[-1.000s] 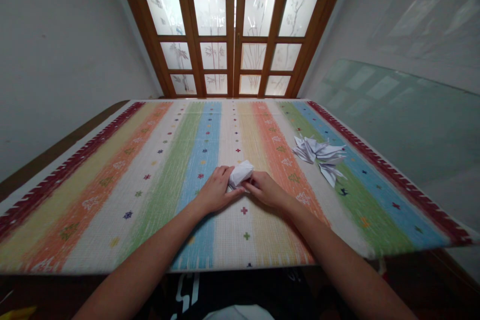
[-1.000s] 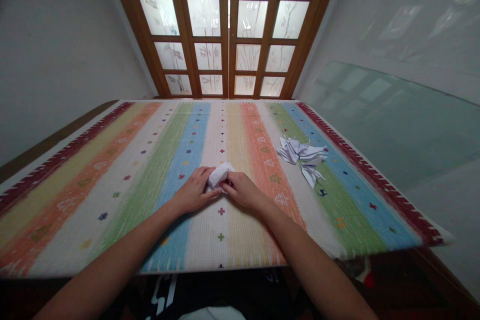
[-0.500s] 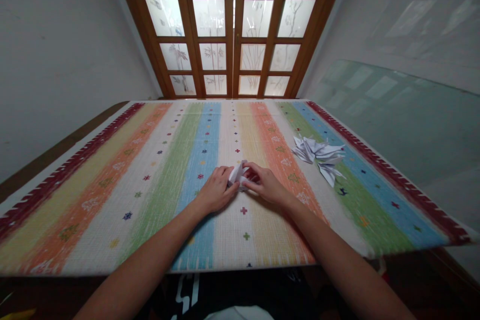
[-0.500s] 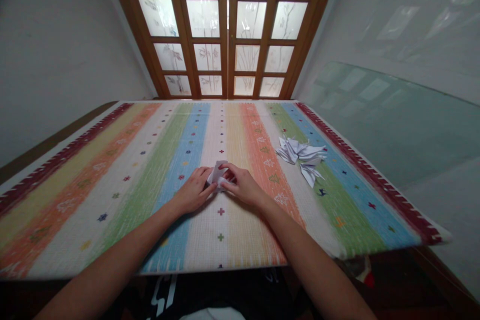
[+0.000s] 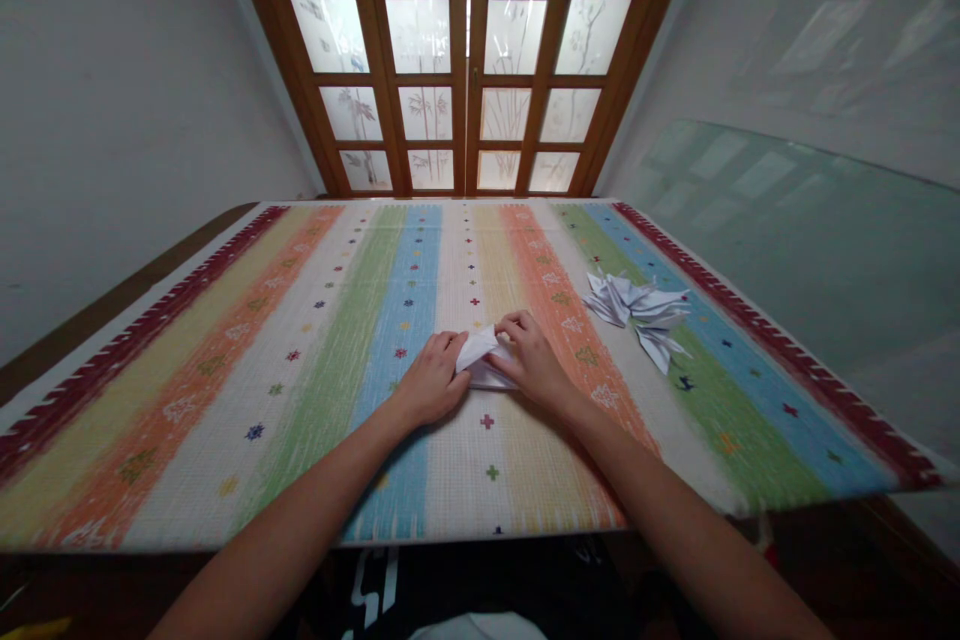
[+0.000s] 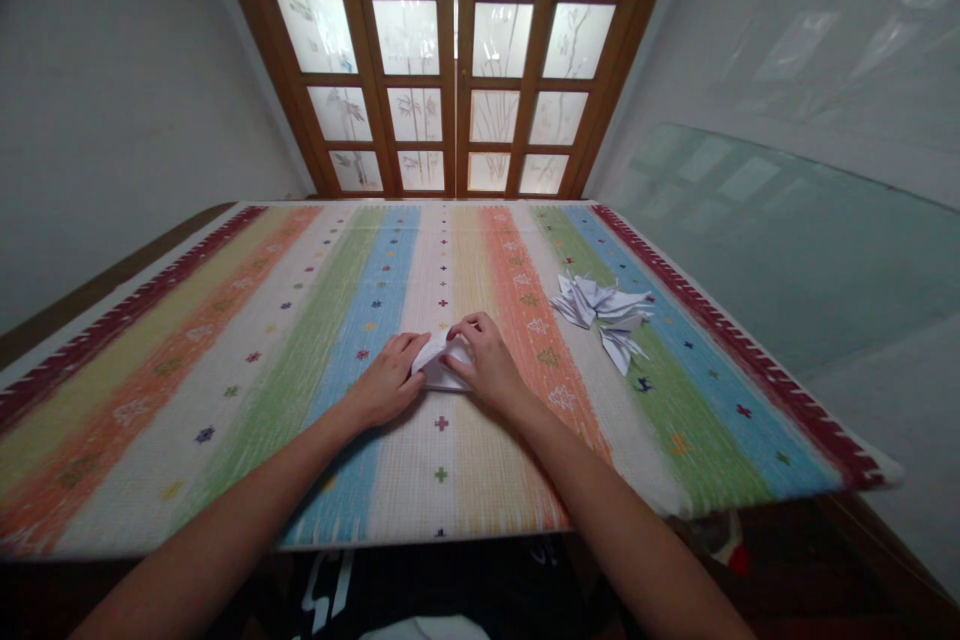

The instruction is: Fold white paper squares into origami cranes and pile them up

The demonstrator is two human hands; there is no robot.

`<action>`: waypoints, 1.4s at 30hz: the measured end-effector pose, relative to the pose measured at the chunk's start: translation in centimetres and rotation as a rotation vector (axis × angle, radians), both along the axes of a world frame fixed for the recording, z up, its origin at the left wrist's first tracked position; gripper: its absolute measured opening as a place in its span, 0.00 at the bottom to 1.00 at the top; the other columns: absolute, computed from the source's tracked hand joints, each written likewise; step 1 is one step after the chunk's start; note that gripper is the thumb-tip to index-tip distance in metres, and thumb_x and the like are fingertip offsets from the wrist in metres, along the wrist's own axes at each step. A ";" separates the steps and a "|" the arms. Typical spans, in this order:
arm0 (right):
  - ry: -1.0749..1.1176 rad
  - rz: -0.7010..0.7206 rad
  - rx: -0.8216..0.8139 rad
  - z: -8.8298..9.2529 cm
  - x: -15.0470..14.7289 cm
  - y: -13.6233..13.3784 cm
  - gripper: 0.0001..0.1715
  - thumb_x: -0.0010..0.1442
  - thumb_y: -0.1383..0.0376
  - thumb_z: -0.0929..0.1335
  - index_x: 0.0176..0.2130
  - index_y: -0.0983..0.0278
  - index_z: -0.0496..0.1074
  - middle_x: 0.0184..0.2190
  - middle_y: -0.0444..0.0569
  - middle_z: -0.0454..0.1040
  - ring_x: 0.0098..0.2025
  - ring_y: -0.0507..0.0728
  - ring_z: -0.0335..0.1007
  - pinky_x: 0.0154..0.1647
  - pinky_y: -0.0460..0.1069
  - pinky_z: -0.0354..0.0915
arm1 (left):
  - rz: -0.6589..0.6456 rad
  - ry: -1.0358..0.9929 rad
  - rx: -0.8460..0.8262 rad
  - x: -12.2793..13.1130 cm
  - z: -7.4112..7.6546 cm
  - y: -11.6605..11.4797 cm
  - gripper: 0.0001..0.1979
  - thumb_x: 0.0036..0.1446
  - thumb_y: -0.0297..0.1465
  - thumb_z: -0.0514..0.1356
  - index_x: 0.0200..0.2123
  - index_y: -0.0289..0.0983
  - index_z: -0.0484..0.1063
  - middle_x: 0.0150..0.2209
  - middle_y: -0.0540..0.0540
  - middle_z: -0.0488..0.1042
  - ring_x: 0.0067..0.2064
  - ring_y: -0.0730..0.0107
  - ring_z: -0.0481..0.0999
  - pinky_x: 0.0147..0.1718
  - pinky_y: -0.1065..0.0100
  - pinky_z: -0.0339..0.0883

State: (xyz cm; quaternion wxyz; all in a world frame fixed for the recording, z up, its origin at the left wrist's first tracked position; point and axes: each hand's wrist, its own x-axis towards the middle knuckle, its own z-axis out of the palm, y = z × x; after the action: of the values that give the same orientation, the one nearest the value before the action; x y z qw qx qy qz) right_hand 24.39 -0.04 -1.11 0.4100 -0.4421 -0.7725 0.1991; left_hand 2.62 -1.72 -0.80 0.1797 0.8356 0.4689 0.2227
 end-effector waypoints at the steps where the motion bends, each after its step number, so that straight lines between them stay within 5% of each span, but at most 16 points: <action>1: -0.001 0.007 0.015 0.1 0.2 0.0 0.07 0.63 0.67 0.73 0.43 0.61 0.75 0.49 0.54 0.71 0.52 0.62 0.70 0.58 0.59 0.67 | -0.013 -0.006 0.000 -0.1 0.0 0.1 0.29 0.62 0.28 0.54 0.67 0.35 0.65 0.60 0.34 0.71 0.62 0.49 0.69 0.67 0.45 0.63; 5: -0.039 0.166 0.018 0.5 1.0 0.1 0.19 0.62 0.78 0.64 0.42 0.61 0.78 0.55 0.56 0.72 0.53 0.61 0.72 0.59 0.59 0.67 | -0.055 -0.052 0.005 -0.7 -0.1 0.5 0.31 0.60 0.24 0.52 0.67 0.36 0.67 0.61 0.35 0.70 0.63 0.51 0.69 0.68 0.45 0.62; 9: -0.096 0.261 0.054 0.6 1.7 0.2 0.32 0.52 0.84 0.62 0.47 0.60 0.81 0.48 0.53 0.76 0.51 0.60 0.73 0.55 0.56 0.68 | -0.038 -0.112 0.009 -1.1 -0.1 0.8 0.31 0.59 0.22 0.52 0.66 0.37 0.68 0.61 0.36 0.70 0.63 0.52 0.70 0.69 0.46 0.62; 15: -0.267 0.273 0.143 0.7 2.0 0.2 0.32 0.55 0.82 0.65 0.50 0.57 0.82 0.44 0.53 0.78 0.47 0.61 0.71 0.49 0.55 0.68 | 0.090 -0.183 0.047 -1.3 -0.2 1.2 0.25 0.60 0.23 0.55 0.61 0.38 0.65 0.56 0.38 0.71 0.56 0.56 0.73 0.60 0.50 0.69; 20: -0.378 0.316 0.214 1.3 1.0 -0.6 0.25 0.63 0.78 0.67 0.52 0.56 0.82 0.39 0.52 0.79 0.44 0.61 0.70 0.48 0.56 0.66 | 0.261 -0.190 0.055 -1.6 -0.2 1.5 0.06 0.61 0.26 0.58 0.39 0.40 0.63 0.39 0.47 0.70 0.38 0.64 0.70 0.42 0.61 0.69; 24: -0.493 0.334 0.291 1.5 0.5 -0.8 0.17 0.68 0.74 0.69 0.51 0.58 0.81 0.38 0.53 0.79 0.42 0.61 0.69 0.45 0.55 0.64 | 0.162 -0.187 0.009 -1.5 0.1 1.4 0.09 0.62 0.27 0.58 0.31 0.41 0.60 0.32 0.49 0.69 0.35 0.66 0.69 0.37 0.64 0.64; 30: -0.574 0.264 0.439 1.7 0.7 -0.9 0.07 0.70 0.67 0.72 0.47 0.60 0.80 0.39 0.51 0.75 0.40 0.58 0.67 0.42 0.52 0.62 | -0.021 -0.204 -0.038 -1.3 1.0 0.6 0.01 0.65 0.30 0.58 0.39 0.39 0.70 0.40 0.44 0.77 0.42 0.61 0.76 0.45 0.59 0.70; 34: -0.593 0.213 0.490 2.1 0.5 -1.2 0.11 0.69 0.72 0.71 0.49 0.60 0.79 0.42 0.52 0.74 0.43 0.59 0.68 0.44 0.53 0.64 | -0.207 -0.107 -0.004 -1.5 1.5 0.1 0.09 0.66 0.39 0.63 0.40 0.39 0.74 0.44 0.41 0.78 0.48 0.55 0.77 0.51 0.54 0.70; 42: -0.633 0.148 0.603 2.7 -0.5 -0.8 0.20 0.66 0.78 0.67 0.51 0.59 0.78 0.51 0.57 0.72 0.52 0.63 0.66 0.53 0.58 0.67 | -0.196 -0.010 0.037 -1.4 0.6 0.3 0.12 0.62 0.41 0.68 0.41 0.39 0.77 0.44 0.40 0.77 0.47 0.52 0.75 0.49 0.52 0.71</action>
State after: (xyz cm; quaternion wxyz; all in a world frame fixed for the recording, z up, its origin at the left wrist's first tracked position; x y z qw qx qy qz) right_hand 23.85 -0.85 1.62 0.2486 -0.2857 -0.9131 -0.1515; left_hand 1.21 -1.47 -0.20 0.1876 0.8795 0.3798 0.2169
